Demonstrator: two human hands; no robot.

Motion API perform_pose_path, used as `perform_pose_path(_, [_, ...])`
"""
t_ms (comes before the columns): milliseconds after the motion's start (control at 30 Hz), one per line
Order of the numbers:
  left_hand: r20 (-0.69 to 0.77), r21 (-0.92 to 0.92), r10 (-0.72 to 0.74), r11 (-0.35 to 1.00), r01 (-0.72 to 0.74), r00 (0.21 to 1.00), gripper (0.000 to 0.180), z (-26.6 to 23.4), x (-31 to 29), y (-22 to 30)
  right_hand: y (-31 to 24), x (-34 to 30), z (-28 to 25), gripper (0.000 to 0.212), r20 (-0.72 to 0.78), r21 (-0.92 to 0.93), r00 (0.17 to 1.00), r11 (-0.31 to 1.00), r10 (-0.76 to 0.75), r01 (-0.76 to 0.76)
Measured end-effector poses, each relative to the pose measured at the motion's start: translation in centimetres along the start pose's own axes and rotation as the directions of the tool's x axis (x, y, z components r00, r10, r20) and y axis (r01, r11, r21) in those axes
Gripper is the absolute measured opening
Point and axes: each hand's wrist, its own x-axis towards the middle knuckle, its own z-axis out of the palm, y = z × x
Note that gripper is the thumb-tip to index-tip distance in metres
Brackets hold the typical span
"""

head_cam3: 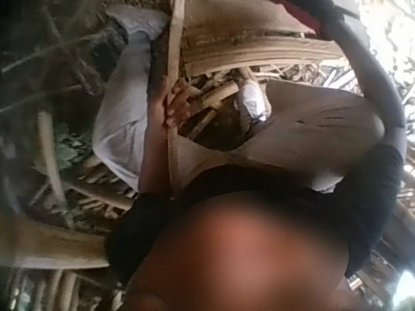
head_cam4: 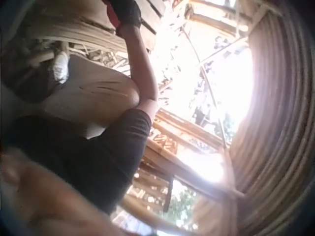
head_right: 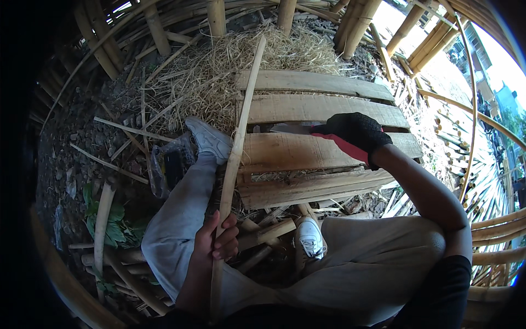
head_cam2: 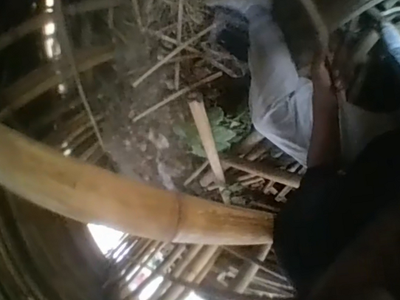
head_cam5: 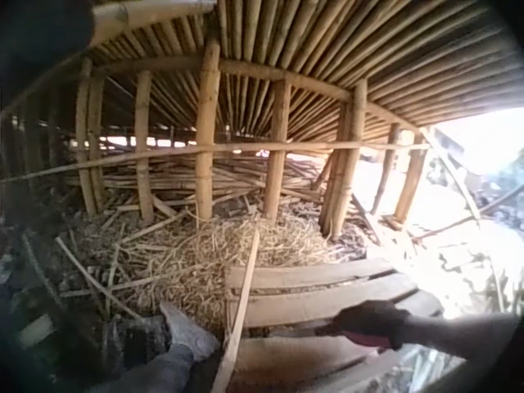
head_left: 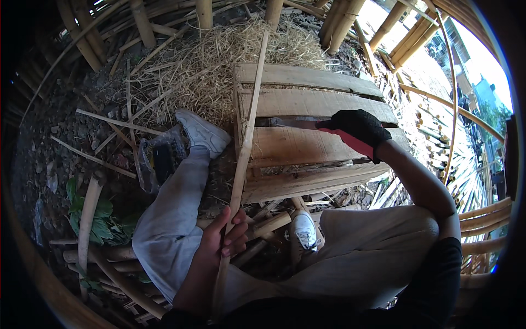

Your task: The person sits on the ground and uses a knife to shave and smooth a long bamboo stick. They repeatedly scrape the surface of the stick, rotating it to work on different sides.

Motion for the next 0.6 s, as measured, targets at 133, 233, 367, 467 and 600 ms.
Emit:
perform_pose_path(133, [-0.031, 0.036, 0.02, 0.999, -0.019, 0.999, 0.042, 0.1, -0.2, 0.1, -3.4, -0.2, -1.6, 0.041, 0.178, 0.126, 0.959, 0.972, -0.22, 0.2])
perform_pose_path(233, [-0.131, 0.154, 0.08, 0.986, -0.059, 0.988, 0.041, 0.8, 0.1, -0.2, -3.3, -0.2, -2.5, 0.042, 0.004, 0.055, 1.0, 0.998, 0.02, -0.02])
perform_pose_path(367, [-0.125, 0.17, 0.097, 0.983, -0.075, 0.987, 0.04, 0.7, 0.2, -0.6, -4.1, 0.9, -4.5, 0.036, 0.249, 0.787, 0.886, 0.452, 0.391, -0.42])
perform_pose_path(467, [-0.064, 0.179, 0.05, 0.983, -0.038, 0.997, 0.041, 0.5, 0.0, -0.2, -5.9, 0.8, -5.2, 0.039, 0.12, 0.861, 0.951, 0.448, 0.284, -0.242])
perform_pose_path(600, [-0.063, 0.211, -0.013, 0.977, 0.026, 0.998, 0.044, 1.3, -0.1, -1.2, -7.9, 2.6, -5.5, 0.041, 0.032, 0.836, 0.964, 0.521, 0.265, -0.171])
